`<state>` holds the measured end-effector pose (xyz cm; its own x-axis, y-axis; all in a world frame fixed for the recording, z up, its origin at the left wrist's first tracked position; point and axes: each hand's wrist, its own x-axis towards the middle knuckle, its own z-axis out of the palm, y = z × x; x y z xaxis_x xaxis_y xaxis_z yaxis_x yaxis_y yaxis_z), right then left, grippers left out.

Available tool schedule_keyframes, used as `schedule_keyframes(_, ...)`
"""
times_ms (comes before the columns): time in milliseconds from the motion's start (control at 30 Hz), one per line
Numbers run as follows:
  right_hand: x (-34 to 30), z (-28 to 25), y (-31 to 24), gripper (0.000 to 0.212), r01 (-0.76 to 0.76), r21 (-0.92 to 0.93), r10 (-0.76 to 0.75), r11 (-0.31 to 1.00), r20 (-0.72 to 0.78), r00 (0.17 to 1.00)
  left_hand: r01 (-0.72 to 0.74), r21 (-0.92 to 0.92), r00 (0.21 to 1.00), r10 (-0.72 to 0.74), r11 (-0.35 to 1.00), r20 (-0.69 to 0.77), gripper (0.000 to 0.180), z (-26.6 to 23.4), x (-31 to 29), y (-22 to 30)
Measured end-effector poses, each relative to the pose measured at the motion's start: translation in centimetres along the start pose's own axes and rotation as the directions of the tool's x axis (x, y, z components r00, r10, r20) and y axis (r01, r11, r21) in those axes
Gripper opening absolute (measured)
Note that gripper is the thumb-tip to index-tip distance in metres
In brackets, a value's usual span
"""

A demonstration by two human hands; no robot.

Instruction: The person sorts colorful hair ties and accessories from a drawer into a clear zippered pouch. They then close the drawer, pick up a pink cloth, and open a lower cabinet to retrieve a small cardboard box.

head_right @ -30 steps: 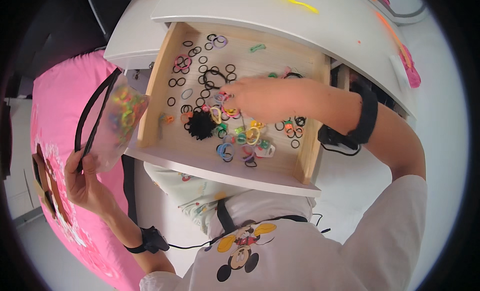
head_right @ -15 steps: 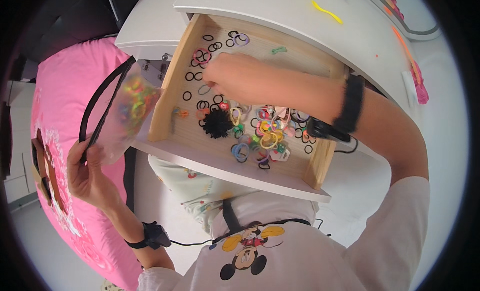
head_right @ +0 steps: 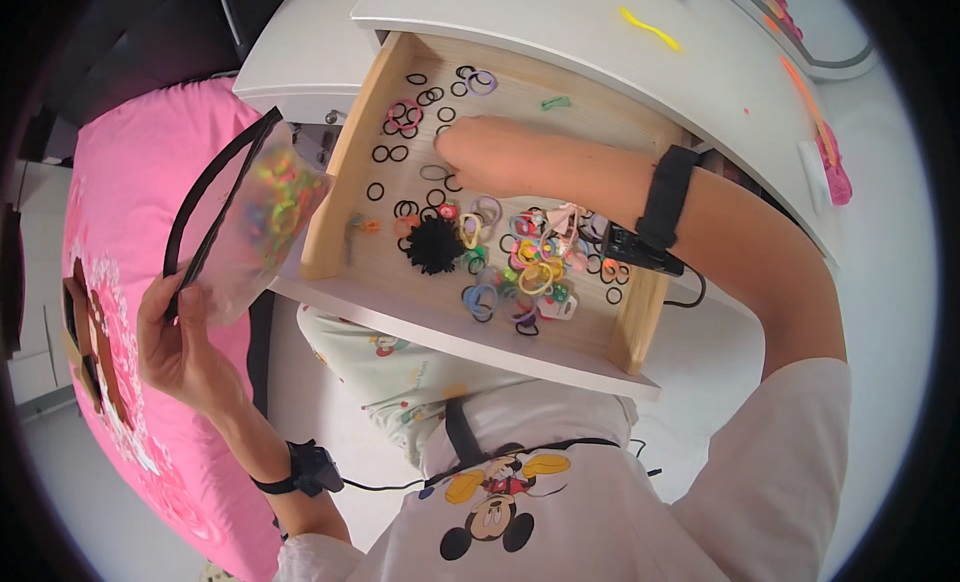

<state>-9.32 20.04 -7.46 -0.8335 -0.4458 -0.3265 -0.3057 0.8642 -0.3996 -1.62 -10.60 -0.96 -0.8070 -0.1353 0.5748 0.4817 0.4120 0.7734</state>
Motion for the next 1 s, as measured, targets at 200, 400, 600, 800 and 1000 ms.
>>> schedule_keyframes(200, -0.3, 0.0, -1.0, 0.009, 0.018, 0.041, -0.01, 0.999, -0.185, 0.983, -0.027, 0.004, 1.0, 0.027, 1.0, 0.008, 0.011, 0.9, 0.2, 0.8)
schedule_keyframes(400, 2.5, 1.3, -0.7, 0.012, 0.111, -0.183, -0.128, 0.977, -0.085, 0.988, -0.031, 0.018, 0.999, 0.031, 0.999, 0.014, 0.011, 0.6, 0.3, 1.4)
schedule_keyframes(600, -0.4, 0.8, 0.7, 0.01, 0.038, -0.037, -0.042, 0.999, -0.131, 0.99, -0.044, 0.007, 0.999, 0.044, 0.999, 0.017, 0.011, 0.1, 0.2, 0.9)
schedule_keyframes(800, -12.0, -5.3, 2.9, 0.013, -0.097, 0.438, 0.238, 0.894, -0.279, 0.93, -0.006, 0.012, 0.999, 0.006, 1.0, 0.034, 0.011, 0.6, 0.1, 0.6)
schedule_keyframes(1000, -22.8, -10.6, 9.8, 0.009, -0.377, 0.361, 0.521, 0.853, -0.553, 0.65, -0.003, 0.003, 0.998, 0.003, 1.0, 0.055, 0.011, 1.5, -0.1, 0.2)
